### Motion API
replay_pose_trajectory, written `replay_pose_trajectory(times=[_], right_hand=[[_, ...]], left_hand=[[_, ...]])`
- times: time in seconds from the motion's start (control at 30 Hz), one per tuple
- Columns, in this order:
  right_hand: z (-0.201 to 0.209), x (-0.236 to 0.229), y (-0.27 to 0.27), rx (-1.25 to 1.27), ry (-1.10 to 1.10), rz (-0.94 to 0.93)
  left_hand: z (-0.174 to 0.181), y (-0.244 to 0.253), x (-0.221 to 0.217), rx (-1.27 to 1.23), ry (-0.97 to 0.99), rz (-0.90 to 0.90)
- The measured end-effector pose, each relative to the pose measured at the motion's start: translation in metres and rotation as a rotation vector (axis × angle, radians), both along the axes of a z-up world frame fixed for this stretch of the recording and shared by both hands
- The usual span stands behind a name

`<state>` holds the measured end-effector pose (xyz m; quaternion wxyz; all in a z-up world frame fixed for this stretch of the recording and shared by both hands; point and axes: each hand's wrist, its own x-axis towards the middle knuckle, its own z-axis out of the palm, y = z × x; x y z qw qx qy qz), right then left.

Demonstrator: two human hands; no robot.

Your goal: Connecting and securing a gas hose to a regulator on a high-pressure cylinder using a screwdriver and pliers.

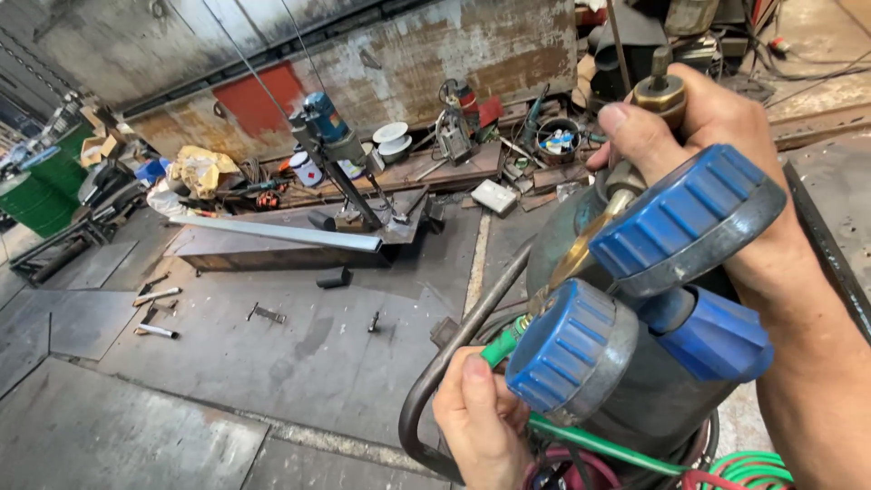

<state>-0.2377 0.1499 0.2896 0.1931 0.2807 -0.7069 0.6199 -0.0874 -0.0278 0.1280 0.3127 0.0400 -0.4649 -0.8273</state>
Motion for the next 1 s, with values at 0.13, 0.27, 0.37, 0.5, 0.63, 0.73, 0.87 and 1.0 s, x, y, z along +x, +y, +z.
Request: replay_pose_trajectory(times=[0.13, 0.27, 0.37, 0.5, 0.63, 0.73, 0.87, 1.0], right_hand=[[0.002, 0.009, 0.000, 0.119, -0.006, -0.091], [0.002, -0.001, -0.005, 0.032, 0.017, -0.039], [-0.001, 0.001, -0.005, 0.062, 0.003, -0.030], [-0.004, -0.008, -0.006, 0.146, 0.146, -0.093], [0.005, -0.009, -0.013, 0.090, 0.055, -0.086], [0.006, -0.002, -0.012, 0.121, 0.058, -0.111], [0.011, -0.006, -0.010, 0.057, 0.065, -0.038], [0.001, -0.003, -0.001, 0.089, 0.013, -0.055]], left_hand=[[0.036, -0.030, 0.000, -0.187, -0.020, -0.191], [0.005, -0.006, 0.002, -0.181, -0.076, -0.139], [0.007, 0.014, 0.007, 0.051, -0.115, -0.267], [0.014, -0.019, 0.000, -0.105, -0.174, -0.205], [0.037, -0.041, -0.011, -0.193, -0.048, -0.234], [0.016, -0.029, 0.001, -0.241, -0.134, -0.184], [0.010, -0.022, -0.015, -0.135, -0.065, -0.356], [0.046, -0.047, -0.025, -0.234, -0.039, -0.322]])
